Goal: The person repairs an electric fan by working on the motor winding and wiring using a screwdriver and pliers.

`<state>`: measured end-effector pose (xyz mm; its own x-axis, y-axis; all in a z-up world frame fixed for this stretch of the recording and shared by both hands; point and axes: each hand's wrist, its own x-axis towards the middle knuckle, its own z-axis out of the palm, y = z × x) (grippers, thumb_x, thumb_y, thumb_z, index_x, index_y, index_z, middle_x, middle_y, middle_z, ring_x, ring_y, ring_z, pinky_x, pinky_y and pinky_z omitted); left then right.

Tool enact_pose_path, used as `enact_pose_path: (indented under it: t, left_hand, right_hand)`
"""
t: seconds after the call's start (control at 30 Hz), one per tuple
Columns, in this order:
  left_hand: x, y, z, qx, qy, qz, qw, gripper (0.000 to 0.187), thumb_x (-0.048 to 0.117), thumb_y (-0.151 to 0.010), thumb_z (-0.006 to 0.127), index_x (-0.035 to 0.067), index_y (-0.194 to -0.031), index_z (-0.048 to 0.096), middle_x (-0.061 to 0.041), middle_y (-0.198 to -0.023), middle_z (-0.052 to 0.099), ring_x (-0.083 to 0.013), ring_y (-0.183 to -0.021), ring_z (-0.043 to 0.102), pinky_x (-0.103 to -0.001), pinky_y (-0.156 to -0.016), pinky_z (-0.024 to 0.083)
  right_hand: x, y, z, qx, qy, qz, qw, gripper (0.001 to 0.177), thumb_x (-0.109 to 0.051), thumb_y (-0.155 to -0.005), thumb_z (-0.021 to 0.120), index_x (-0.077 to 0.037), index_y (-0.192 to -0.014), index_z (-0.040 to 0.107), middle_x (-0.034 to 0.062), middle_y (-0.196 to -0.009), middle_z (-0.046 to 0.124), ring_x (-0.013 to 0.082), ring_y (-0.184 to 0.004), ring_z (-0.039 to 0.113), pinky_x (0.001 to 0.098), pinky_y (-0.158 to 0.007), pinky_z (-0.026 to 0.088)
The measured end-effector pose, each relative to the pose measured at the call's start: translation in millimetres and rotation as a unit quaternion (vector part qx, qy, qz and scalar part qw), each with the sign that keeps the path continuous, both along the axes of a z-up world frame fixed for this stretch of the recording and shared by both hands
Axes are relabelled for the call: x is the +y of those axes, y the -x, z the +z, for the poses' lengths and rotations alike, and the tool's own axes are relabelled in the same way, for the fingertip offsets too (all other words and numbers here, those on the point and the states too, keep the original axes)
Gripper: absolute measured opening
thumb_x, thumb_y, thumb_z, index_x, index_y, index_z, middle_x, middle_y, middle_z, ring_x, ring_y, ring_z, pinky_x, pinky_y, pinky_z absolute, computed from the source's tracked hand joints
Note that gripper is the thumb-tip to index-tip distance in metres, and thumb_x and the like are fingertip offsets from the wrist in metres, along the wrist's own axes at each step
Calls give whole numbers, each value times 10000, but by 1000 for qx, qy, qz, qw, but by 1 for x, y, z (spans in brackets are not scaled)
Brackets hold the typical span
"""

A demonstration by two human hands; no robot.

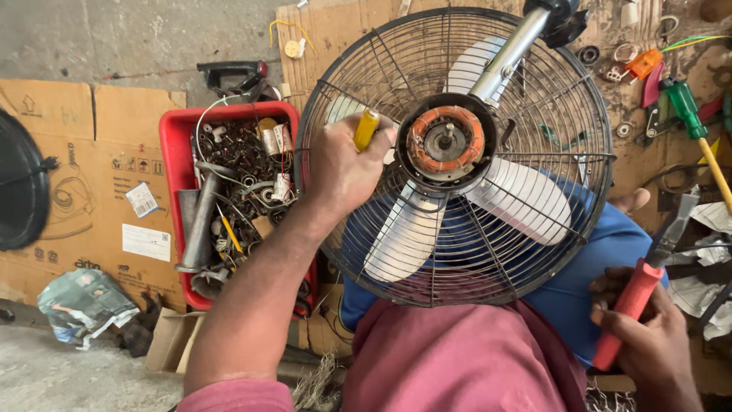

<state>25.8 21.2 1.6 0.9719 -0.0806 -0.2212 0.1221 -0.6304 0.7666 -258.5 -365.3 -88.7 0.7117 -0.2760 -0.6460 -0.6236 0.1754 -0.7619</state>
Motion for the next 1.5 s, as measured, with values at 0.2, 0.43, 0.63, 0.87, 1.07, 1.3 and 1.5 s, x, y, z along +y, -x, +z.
enact_pose_path:
  t: [0.2, 0.43, 0.63, 0.87, 1.07, 1.3, 1.5]
  left_hand:
    - [-2, -1, -12, 26, 37, 28, 999, 153, 238, -910, 766, 86, -917, 774, -40, -739, 753, -115, -602, 697, -283, -524, 576]
    - [-2, -1, -29, 3, 67, 8, 998, 204, 253, -892, 798, 70, -860, 714, -36, -704, 706, -103, -578, 659, -271, -492, 558]
    - [6, 5, -46, 18, 125, 9, 992, 176, 251, -930, 749, 81, -907, 711, -17, -713, 678, -86, -565, 628, -250, -458, 558]
    - [-3, 4, -62, -61, 76, -33, 995, 161, 181, -970, 708, 53, -872, 690, -30, -661, 653, -91, -502, 605, -261, -408, 558]
    - [1, 0, -52, -22, 82, 37, 996, 174, 201, -840, 748, 55, -859, 656, -51, -684, 681, -103, -515, 644, -263, -462, 614]
    - [8, -8, -50, 36, 96, 16, 995, 121, 186, -869, 716, 82, -808, 700, -44, -672, 714, -102, -551, 692, -271, -497, 602]
    - [15, -6, -57, 62, 141, 20, 988, 124, 215, -882, 734, 93, -864, 733, -16, -692, 724, -85, -582, 709, -249, -517, 617]
  right_hand:
    - [-12, -3, 28, 59, -64, 13, 996, 761, 53, -787, 542, 87, -1540, 435, 234, -1320, 664, 311, -1094, 680, 454, -922, 535]
    - [-21, 17, 17, 236, -33, -21, 971, 620, 53, -850, 528, 71, -1470, 554, 226, -1241, 699, 330, -1066, 683, 483, -892, 539]
    - [-34, 10, 10, 423, 45, 95, 900, 439, -167, -954, 675, 56, -1332, 657, 246, -1053, 766, 359, -897, 729, 526, -806, 591]
    - [-56, -63, 9, 377, 244, 395, 802, 392, -200, -980, 680, 10, -1310, 650, 186, -1170, 710, 282, -1007, 721, 430, -898, 598]
    - [41, -215, 83, -151, 221, 332, 905, 376, -137, -1028, 647, -7, -1377, 589, 134, -1374, 639, 253, -1156, 682, 400, -1005, 577]
    - [198, -296, 137, -437, 432, 474, 631, 230, -27, -762, 797, -62, -989, 809, 150, -1205, 713, 401, -1218, 623, 499, -1049, 517]
    - [209, -291, 110, -431, 454, 465, 626, 170, -7, -805, 802, -102, -945, 811, 137, -1211, 712, 377, -1223, 619, 472, -1026, 534]
